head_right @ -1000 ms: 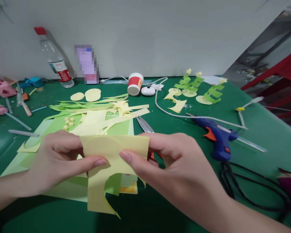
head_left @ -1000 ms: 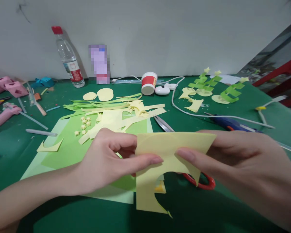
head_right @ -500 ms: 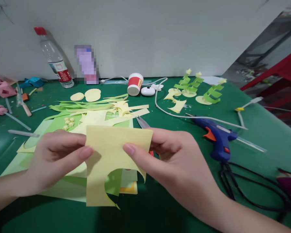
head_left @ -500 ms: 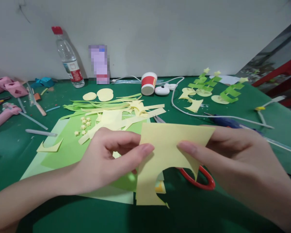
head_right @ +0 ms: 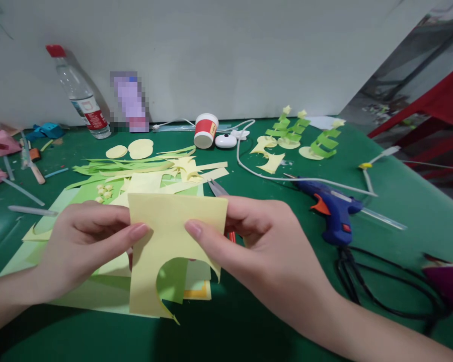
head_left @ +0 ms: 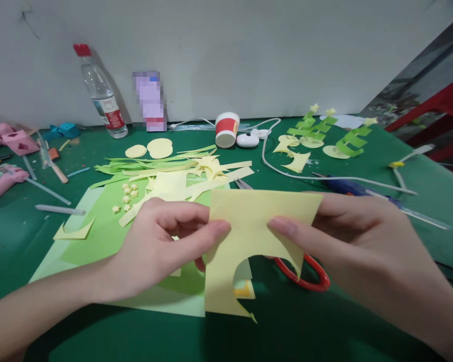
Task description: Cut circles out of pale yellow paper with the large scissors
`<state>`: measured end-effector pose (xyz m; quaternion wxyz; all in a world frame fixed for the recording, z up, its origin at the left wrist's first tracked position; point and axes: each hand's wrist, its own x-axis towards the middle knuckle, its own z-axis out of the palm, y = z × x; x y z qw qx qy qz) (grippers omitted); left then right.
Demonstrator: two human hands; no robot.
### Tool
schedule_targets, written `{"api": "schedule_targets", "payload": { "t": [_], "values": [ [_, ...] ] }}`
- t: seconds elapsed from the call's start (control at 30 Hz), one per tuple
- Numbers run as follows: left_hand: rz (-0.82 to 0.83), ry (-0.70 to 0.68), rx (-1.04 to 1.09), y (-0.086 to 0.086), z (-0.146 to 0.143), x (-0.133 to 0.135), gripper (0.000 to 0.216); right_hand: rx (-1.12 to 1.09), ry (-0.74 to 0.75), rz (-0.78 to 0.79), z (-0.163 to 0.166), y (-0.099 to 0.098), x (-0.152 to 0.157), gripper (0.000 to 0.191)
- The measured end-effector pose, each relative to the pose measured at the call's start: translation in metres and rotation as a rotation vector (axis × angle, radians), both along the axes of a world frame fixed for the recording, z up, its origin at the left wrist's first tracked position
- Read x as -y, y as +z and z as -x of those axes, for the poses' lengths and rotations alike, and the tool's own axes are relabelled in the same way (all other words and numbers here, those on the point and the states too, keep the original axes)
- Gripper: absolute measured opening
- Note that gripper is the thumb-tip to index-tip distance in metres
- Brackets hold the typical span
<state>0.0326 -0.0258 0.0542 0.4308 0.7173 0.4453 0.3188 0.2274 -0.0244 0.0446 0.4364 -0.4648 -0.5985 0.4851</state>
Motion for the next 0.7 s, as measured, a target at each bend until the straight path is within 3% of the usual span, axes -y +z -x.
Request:
{"api": "schedule_targets", "payload": {
  "t": [0.27,0.5,0.7],
  "values": [
    [-0.015,-0.017,0.016,-0.0016,0.0006,-0.0002,0.031,0.172,-0.058,-0.12,0.0033,0.0048,-0.0008,0.019],
    [-0.052,-0.005,-0.001,-0.0015,0.0005,0.0014,0.032,0.186,-0.064,-0.166,0.0037,0.0049,-0.0006,0.025],
    [-0.083,-0.002,0.001,-0.0032,0.0013,0.0013,0.034,0.224,-0.047,-0.178,0.0038,0.0073,-0.0006,0.021]
  ]
}}
